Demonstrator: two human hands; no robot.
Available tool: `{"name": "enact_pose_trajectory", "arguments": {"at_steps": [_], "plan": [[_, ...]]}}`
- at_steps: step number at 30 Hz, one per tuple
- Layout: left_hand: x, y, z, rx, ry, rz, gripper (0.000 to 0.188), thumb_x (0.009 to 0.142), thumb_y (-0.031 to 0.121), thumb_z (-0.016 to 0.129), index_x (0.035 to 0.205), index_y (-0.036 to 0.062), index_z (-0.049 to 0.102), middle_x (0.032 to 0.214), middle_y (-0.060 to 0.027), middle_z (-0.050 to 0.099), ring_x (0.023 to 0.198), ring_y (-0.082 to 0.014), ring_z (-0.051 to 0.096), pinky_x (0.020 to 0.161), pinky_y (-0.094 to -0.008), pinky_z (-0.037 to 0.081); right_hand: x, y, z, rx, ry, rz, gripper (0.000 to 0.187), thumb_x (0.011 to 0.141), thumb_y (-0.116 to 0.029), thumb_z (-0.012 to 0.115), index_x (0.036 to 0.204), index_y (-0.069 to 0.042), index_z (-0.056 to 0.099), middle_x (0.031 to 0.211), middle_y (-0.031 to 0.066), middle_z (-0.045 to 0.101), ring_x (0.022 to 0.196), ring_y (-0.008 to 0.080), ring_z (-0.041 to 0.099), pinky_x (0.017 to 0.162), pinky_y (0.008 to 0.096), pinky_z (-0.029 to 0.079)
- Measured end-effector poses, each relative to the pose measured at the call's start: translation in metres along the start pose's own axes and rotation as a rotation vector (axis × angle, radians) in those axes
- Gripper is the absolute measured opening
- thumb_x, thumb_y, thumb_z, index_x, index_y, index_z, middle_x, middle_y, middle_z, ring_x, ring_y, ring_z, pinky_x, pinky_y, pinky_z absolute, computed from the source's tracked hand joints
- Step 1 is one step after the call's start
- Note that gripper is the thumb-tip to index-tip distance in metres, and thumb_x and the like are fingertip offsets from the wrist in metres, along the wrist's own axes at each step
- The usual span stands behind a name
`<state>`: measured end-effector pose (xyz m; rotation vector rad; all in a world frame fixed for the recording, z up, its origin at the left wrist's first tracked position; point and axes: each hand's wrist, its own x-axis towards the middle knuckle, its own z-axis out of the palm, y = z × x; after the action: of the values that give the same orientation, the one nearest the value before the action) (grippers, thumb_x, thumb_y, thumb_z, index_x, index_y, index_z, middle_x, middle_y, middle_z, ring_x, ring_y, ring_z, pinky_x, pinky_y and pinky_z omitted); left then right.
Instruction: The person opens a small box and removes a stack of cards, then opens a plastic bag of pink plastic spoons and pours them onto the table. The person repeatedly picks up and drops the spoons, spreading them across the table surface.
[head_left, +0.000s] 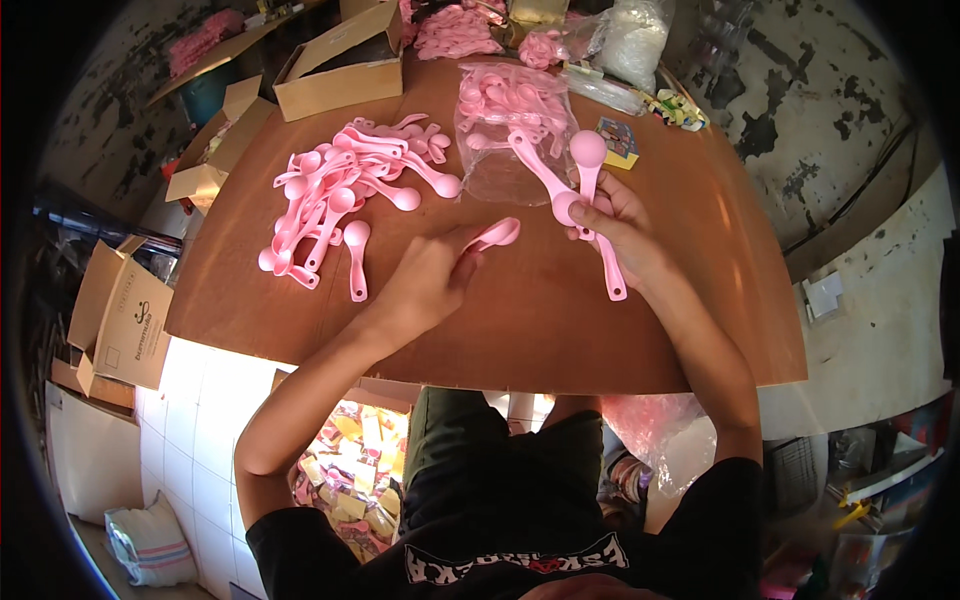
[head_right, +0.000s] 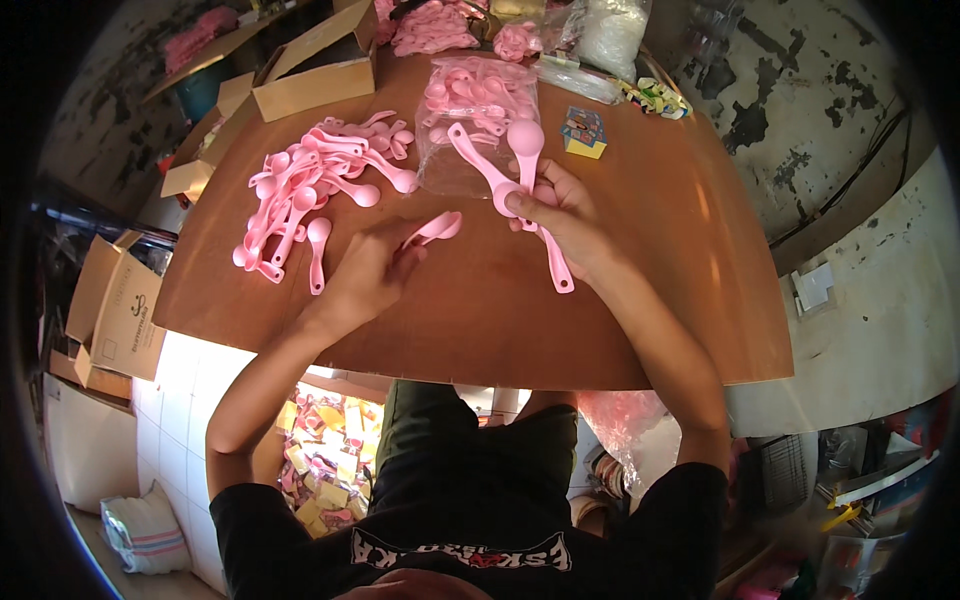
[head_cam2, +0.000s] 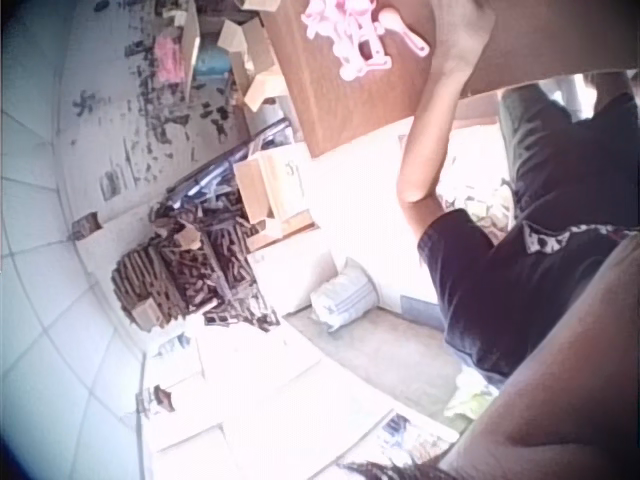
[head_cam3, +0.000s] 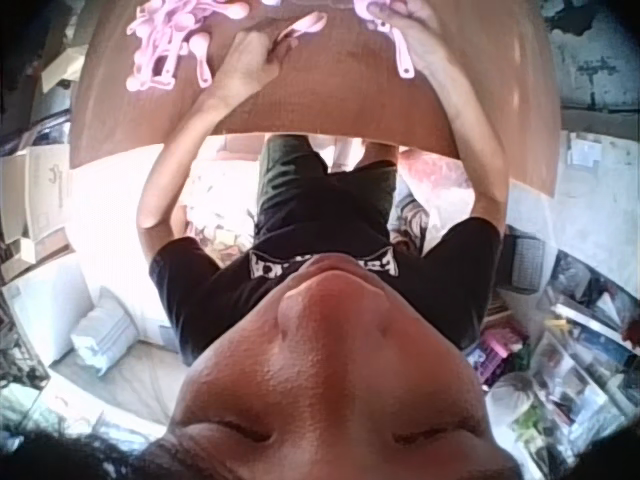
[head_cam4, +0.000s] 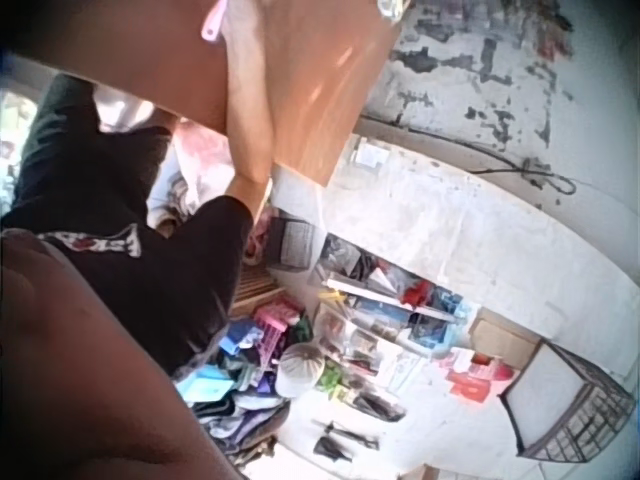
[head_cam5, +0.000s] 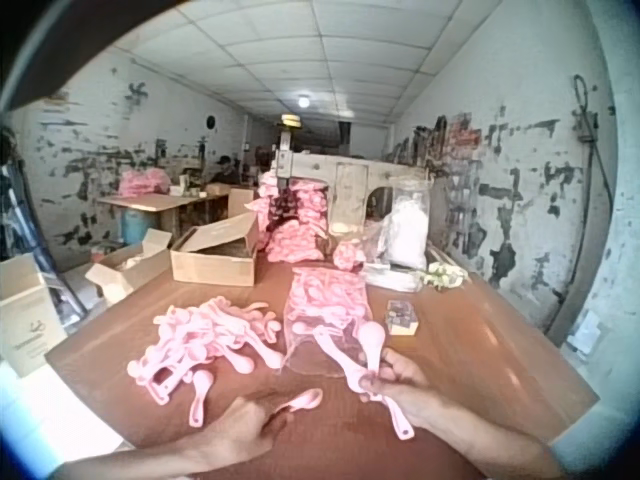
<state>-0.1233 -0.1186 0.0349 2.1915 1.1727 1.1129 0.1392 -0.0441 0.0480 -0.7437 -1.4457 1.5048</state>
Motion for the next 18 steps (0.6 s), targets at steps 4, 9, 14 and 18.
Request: {"name": "enact_pose_trajectory", "arguments": {"at_steps": [4, 9, 14, 18], "plan": [[-0.023, -0.021, -0.058, 0.144, 0.314, -0.076, 0.017, 0.094, 0.003, 0.063, 0.109, -0.0047, 0.063, 0.082, -0.012, 0.063, 0.072, -0.0162, 0.057, 0.066, -0.0324, 0.045, 0.038, 0.006, 0.051, -0.006, -0.143, 0.006, 0.039, 0.094, -0.009, 0.068, 0.129, -0.002, 0.052, 0.104, 0.004, 0.065, 0.089, 0.009, 0.06, 0.074, 0.0272, 0.052], [0.002, -0.071, -0.138, 0.449, 0.59, -0.145, 0.021, 0.09, 0.001, 0.058, 0.109, -0.0066, 0.064, 0.086, -0.0236, 0.069, 0.08, -0.044, 0.067, 0.07, -0.0449, 0.054, 0.147, 0.029, 0.122, -0.517, -0.054, -0.367, 0.034, 0.088, -0.013, 0.073, 0.115, 0.003, 0.06, 0.094, 0.0094, 0.071, 0.082, 0.0163, 0.068, 0.072, 0.0325, 0.054], [0.032, -0.162, -0.15, 0.57, 0.528, -0.145, 0.028, 0.088, 0.005, 0.058, 0.114, -0.0023, 0.065, 0.096, -0.0229, 0.07, 0.091, -0.0437, 0.068, 0.08, -0.0491, 0.054, 0.237, 0.051, 0.174, -0.97, 0.053, -0.623, 0.034, 0.082, -0.01, 0.071, 0.114, 0.002, 0.064, 0.106, 0.0217, 0.069, 0.098, 0.0373, 0.067, 0.086, 0.0449, 0.053], [0.029, -0.184, -0.149, 0.69, 0.38, -0.349, 0.041, 0.087, 0.016, 0.064, 0.125, 0.0004, 0.061, 0.117, -0.0227, 0.065, 0.107, -0.0429, 0.063, 0.089, -0.0519, 0.052, 0.239, 0.055, 0.184, -1.091, 0.003, -0.602, 0.034, 0.082, -0.008, 0.07, 0.113, 0.002, 0.064, 0.109, 0.0231, 0.066, 0.104, 0.039, 0.064, 0.088, 0.0472, 0.052]]}}
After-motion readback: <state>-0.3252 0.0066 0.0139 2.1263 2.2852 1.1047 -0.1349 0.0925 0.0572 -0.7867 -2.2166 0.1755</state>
